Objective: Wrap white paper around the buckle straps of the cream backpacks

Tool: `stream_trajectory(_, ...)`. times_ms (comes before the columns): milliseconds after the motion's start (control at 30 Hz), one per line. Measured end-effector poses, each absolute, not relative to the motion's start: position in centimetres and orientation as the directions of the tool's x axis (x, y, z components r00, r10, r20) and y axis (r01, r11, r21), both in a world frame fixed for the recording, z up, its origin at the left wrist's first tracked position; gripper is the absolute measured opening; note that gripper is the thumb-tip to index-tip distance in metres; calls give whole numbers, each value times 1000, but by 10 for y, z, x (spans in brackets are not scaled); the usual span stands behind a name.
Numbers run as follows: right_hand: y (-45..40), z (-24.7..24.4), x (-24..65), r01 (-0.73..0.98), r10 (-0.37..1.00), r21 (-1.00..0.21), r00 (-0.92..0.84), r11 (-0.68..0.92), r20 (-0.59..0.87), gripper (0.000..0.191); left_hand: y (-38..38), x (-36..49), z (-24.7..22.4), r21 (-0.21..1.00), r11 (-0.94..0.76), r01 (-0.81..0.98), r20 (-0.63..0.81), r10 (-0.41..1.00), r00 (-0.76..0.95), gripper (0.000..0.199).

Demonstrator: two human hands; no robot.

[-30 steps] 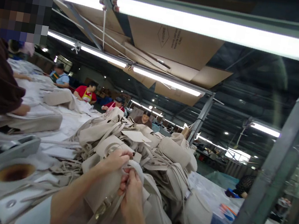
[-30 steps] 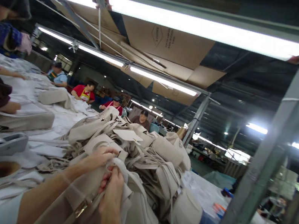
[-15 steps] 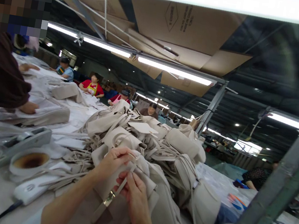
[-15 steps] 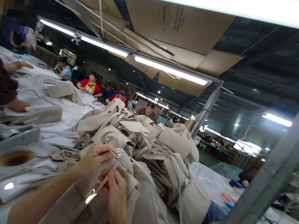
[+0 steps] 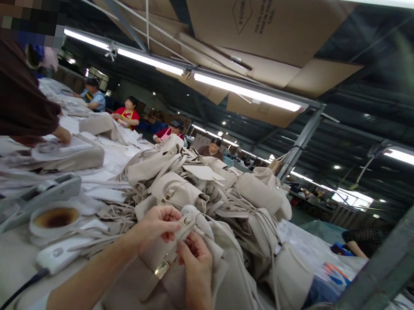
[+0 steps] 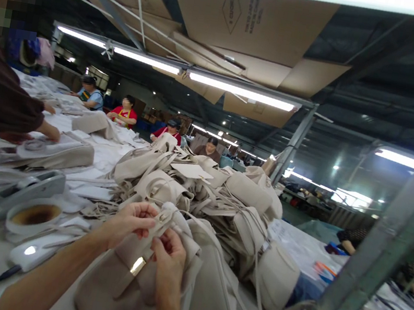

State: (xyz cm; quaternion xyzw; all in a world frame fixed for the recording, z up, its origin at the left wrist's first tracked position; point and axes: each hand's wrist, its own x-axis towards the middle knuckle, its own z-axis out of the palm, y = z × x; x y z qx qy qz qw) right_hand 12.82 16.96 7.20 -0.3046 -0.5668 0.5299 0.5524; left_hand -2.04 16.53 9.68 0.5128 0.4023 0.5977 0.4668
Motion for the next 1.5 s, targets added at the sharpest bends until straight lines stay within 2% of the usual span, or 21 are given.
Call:
stream_trajectory(167,176,65,119,-270,958,-934,-100,232,267,28,160,-28,93,990,-138,-16,138,990,12,18)
stream_trajectory(333,175,68,122,-302,947,-928,-163,218,276,32,164,-28,94,997,-53,60,49,997,67,15)
stream_trajectory(500,170,71,131,-336,929,-926,-256,174,267,32,170,-24,95,998,-44,47,36,987,158,18)
stream_trajectory(600,168,68,138,-354,913,-926,-322,128,250,25,173,-17,93,994,-103,31,97,985,141,18)
stream_trajectory(700,168,65,144,-463,907,-886,-357,38,225,23,169,-6,92,970,-235,65,230,970,76,16)
stream_trajectory(867,173,57,147,-527,907,-850,-346,25,241,35,152,5,90,920,-367,139,379,923,-67,13)
stream_trajectory(933,175,51,146,-538,903,-842,-340,41,261,40,150,5,85,930,-350,117,360,929,-85,15)
stream_trajectory(1033,176,43,144,-522,903,-848,-313,96,295,41,152,4,75,965,-259,29,260,964,-54,20)
stream_trajectory(1233,177,40,142,-381,888,-896,-295,229,353,36,158,1,62,984,-74,-163,77,997,13,30)
stream_trajectory(1367,179,39,137,-315,886,-901,-260,299,384,31,160,-4,61,976,-29,-218,35,999,21,33)
stream_trajectory(1500,181,37,128,-310,914,-912,-215,270,344,38,159,-6,59,972,-53,-229,51,999,-16,32)
